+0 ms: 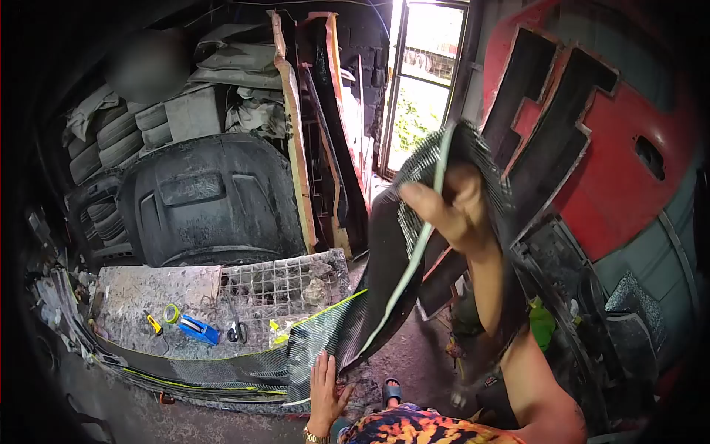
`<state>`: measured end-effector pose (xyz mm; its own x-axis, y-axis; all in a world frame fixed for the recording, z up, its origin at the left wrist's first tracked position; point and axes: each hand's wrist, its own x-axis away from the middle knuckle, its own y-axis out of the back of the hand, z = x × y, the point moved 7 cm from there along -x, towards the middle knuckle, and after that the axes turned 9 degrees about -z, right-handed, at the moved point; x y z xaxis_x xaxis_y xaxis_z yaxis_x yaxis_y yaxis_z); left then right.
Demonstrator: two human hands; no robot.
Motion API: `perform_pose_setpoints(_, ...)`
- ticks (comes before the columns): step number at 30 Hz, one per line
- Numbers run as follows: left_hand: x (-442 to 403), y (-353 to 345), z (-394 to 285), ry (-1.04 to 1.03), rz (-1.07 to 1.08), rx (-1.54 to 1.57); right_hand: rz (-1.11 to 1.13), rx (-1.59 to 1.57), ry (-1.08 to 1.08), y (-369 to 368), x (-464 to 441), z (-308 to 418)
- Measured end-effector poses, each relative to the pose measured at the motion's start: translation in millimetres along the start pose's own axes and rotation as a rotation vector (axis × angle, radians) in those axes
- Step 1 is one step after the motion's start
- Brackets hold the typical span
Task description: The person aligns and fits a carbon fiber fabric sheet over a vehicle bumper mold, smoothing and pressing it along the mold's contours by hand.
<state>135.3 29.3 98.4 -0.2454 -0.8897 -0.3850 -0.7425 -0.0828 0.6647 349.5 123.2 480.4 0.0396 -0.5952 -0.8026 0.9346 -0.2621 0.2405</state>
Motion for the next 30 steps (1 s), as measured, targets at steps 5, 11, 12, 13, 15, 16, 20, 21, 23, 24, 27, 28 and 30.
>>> perform_pose_setpoints(5, -17, 7, 16, 0.006, -0.218, 0.055, -0.044, -0.262, -0.03, -10, -60, -39)
perform_pose_setpoints(11, -41, 33, 10, 0.12, -0.45, -0.028, -0.101, -0.449, -0.184, 18, -116, -111)
perform_pose_setpoints(12, -46, 34, 9, 0.116, -0.458, -0.074, -0.089, -0.471, -0.249, 24, -119, -124)
perform_pose_setpoints(13, -51, 37, 7, 0.117, -0.461, -0.079, -0.076, -0.493, -0.316, 28, -120, -136)
perform_pose_setpoints(15, -58, 42, 2, 0.119, -0.47, -0.158, -0.103, -0.483, -0.347, 45, -118, -161)
perform_pose_setpoints(16, -58, 43, 3, 0.112, -0.462, -0.163, -0.128, -0.493, -0.363, 54, -113, -177)
perform_pose_setpoints(20, -48, 49, -3, 0.037, -0.485, -0.23, -0.183, -0.601, -0.433, 86, -59, -220)
perform_pose_setpoints(21, -42, 50, -5, -0.001, -0.472, -0.239, -0.211, -0.602, -0.425, 95, -35, -226)
perform_pose_setpoints(23, -22, 35, 8, -0.063, -0.427, -0.389, -0.449, -0.53, -0.479, 125, 28, -288)
perform_pose_setpoints(24, -14, 26, 14, -0.05, -0.406, -0.363, -0.364, -0.551, -0.578, 128, 60, -301)
perform_pose_setpoints(27, 4, 2, 19, 0.044, -0.248, -0.398, -0.241, -0.517, -0.799, 120, 118, -308)
perform_pose_setpoints(28, 10, -5, 21, 0.062, -0.205, -0.396, -0.204, -0.572, -0.775, 139, 146, -360)
perform_pose_setpoints(30, 20, -20, 27, 0.108, -0.208, -0.416, -0.175, -0.616, -0.831, 130, 159, -356)
